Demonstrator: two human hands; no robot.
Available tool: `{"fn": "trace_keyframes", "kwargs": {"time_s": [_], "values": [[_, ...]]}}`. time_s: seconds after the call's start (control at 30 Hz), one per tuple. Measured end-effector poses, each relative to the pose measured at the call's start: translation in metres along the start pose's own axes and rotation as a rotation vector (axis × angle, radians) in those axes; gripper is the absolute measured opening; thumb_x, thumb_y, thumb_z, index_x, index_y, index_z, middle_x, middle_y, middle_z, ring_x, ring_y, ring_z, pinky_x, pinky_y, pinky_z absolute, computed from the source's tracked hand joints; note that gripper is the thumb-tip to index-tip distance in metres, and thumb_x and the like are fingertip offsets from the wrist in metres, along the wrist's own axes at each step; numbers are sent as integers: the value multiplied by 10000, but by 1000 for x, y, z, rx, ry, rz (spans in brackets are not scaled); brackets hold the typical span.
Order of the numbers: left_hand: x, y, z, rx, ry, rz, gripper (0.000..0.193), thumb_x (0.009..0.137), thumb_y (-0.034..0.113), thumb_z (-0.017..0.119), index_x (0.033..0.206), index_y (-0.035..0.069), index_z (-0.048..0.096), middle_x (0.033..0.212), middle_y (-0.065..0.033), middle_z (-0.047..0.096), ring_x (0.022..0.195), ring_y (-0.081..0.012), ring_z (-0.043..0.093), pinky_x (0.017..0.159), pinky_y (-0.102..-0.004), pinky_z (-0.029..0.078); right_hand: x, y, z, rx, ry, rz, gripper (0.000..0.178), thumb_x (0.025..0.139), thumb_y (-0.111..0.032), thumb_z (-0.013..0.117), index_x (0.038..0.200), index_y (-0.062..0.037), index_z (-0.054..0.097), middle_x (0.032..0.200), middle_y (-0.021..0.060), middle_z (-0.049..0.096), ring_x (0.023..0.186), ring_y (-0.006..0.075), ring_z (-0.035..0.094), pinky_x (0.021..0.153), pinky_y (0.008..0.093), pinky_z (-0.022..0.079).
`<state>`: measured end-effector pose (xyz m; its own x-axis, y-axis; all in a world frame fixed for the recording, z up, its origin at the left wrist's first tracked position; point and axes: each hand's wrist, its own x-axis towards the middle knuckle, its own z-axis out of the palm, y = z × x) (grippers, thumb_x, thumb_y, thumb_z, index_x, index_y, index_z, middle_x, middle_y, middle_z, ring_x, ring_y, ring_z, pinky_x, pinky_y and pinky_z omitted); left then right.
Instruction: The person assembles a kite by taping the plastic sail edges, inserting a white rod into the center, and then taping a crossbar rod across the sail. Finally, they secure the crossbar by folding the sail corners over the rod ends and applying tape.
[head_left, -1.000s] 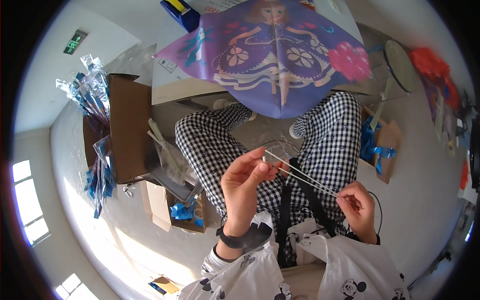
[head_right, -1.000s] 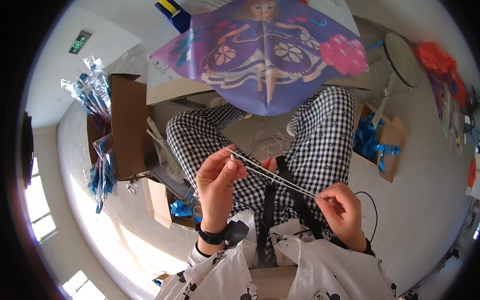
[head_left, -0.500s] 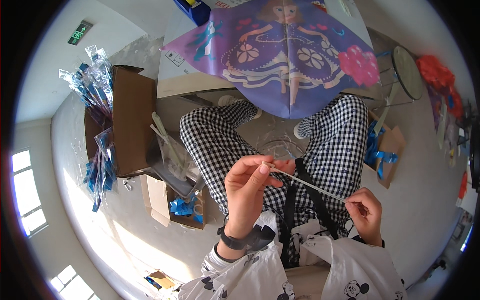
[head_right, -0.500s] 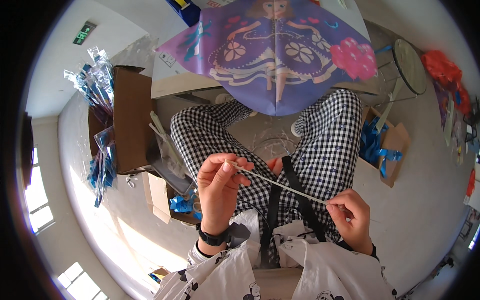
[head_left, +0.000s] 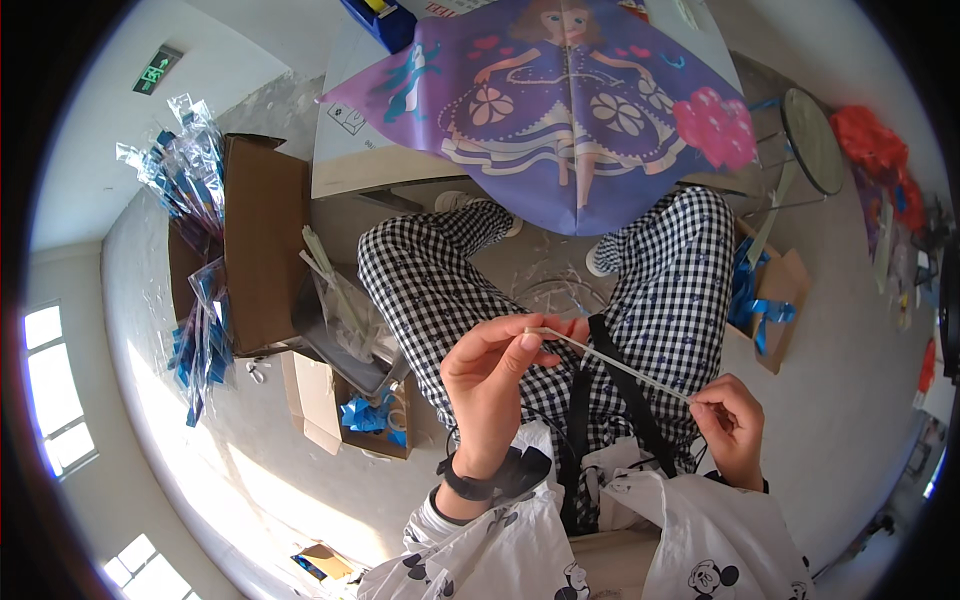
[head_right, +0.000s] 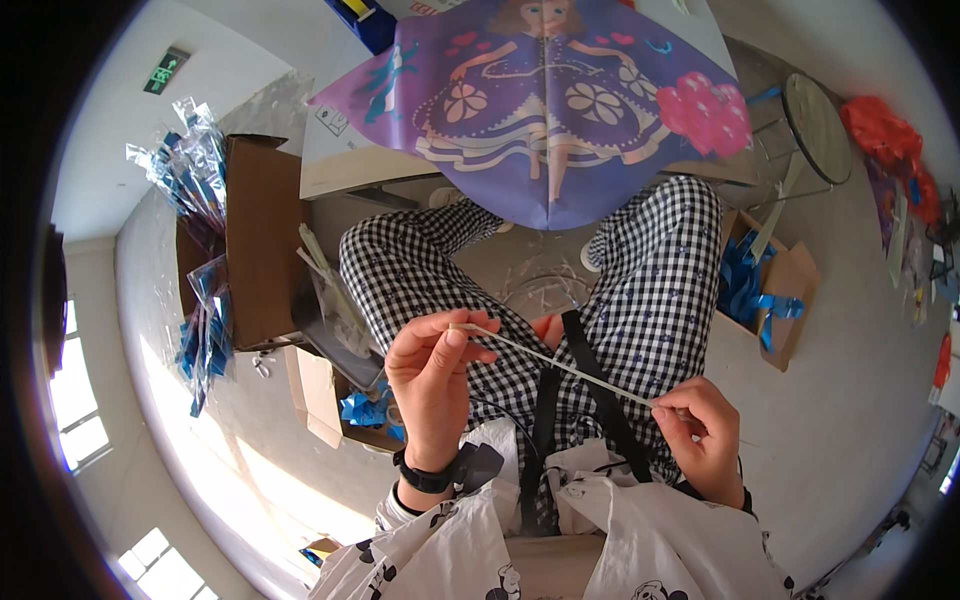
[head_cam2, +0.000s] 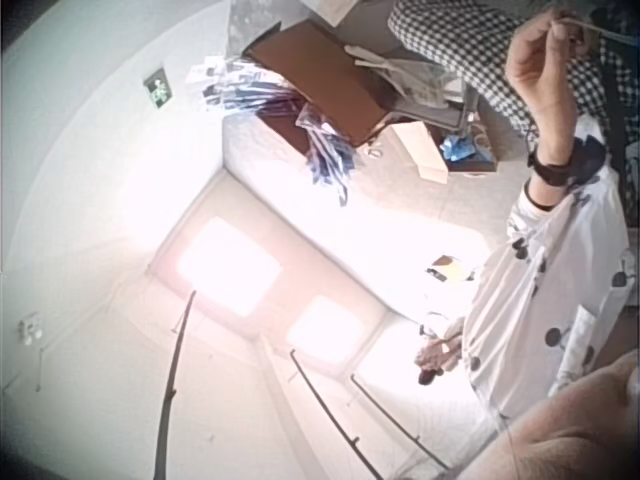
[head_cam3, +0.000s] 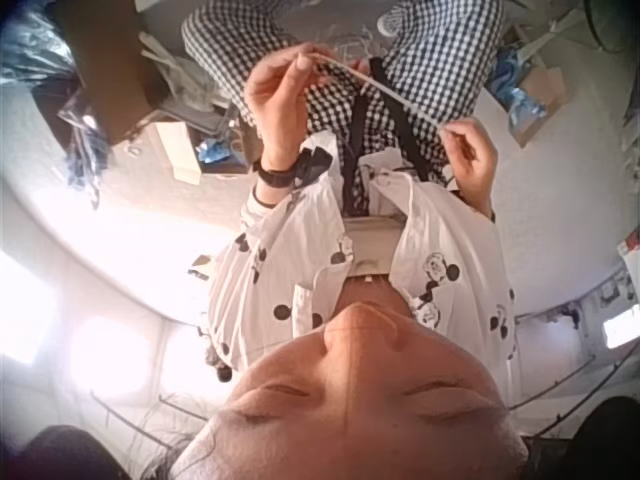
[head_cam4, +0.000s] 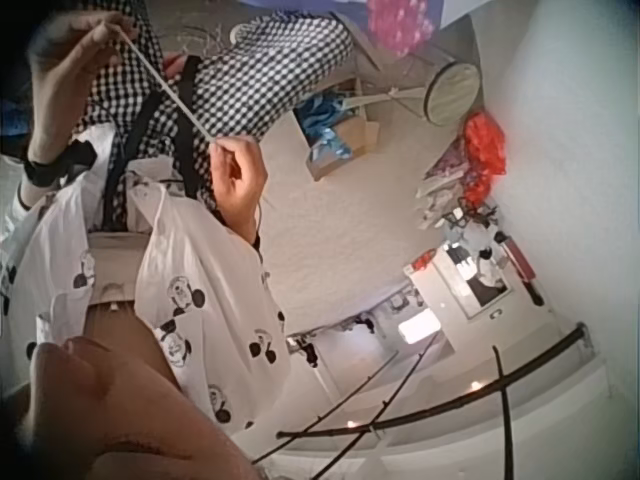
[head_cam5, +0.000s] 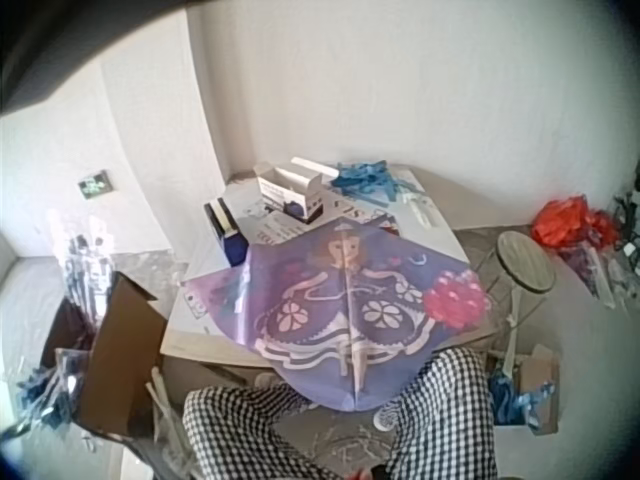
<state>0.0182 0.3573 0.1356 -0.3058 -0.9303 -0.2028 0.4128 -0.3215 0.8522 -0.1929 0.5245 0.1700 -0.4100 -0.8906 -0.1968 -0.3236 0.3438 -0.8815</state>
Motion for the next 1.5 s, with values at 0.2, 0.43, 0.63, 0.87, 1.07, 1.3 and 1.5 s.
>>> {"fn": "trace_keyframes", "kwargs": {"time_s": [0.2, 0.43, 0.63, 0.87, 1.07, 1.3, 1.5], "values": [[0, 0, 2, 83, 36, 35, 146, 939, 50, 600, 1041, -27, 671, 1001, -175, 698, 914, -256, 695, 685, -301, 599, 0, -4, -3, -41, -21, -7, 43, 849, -3, 680, 855, -1, 637, 795, 39, 571, 600, 60, 464, 495, 189, 339], [0, 0, 2, 87, 64, 41, 147, 936, 52, 606, 1039, -27, 677, 997, -172, 701, 903, -251, 697, 679, -297, 596, 0, -3, -1, -33, -11, -12, 38, 849, 0, 676, 854, 0, 638, 792, 39, 571, 600, 59, 465, 494, 184, 337], [0, 0, 2, 100, 51, 56, 147, 931, 57, 616, 1032, -28, 681, 998, -175, 704, 896, -249, 698, 680, -300, 597, 0, -2, 0, -17, 1, 12, 29, 854, -2, 669, 857, 2, 640, 784, 35, 564, 602, 61, 457, 490, 188, 330], [0, -2, 4, 295, 70, 233, 126, 866, -54, 650, 971, -18, 708, 972, -128, 662, 885, -217, 668, 689, -281, 586, -2, 0, 0, -43, 25, 24, 35, 846, 5, 671, 838, 2, 637, 765, 33, 558, 588, 66, 432, 496, 204, 312], [-1, -1, 7, 615, 105, 537, 253, 739, -142, 724, 939, 12, 736, 927, -71, 628, 831, -154, 623, 651, -216, 500, -4, -5, 0, -17, 38, 73, 38, 840, 9, 673, 828, -2, 638, 751, 28, 554, 573, 63, 411, 493, 212, 298], [-4, -5, 7, 690, 168, 590, 209, 758, -111, 717, 933, 3, 730, 939, -71, 605, 824, -147, 592, 687, -219, 486, -5, -20, -1, -124, 59, 45, 36, 835, 6, 675, 828, -8, 643, 754, 30, 567, 562, 63, 406, 482, 215, 297], [-5, -7, 7, 796, 181, 652, 203, 766, -92, 722, 941, 10, 732, 942, -62, 597, 825, -147, 584, 684, -222, 479, -6, -23, -1, -50, 32, 59, 30, 845, 18, 667, 838, -6, 649, 761, 30, 575, 558, 68, 427, 473, 211, 302]]}}
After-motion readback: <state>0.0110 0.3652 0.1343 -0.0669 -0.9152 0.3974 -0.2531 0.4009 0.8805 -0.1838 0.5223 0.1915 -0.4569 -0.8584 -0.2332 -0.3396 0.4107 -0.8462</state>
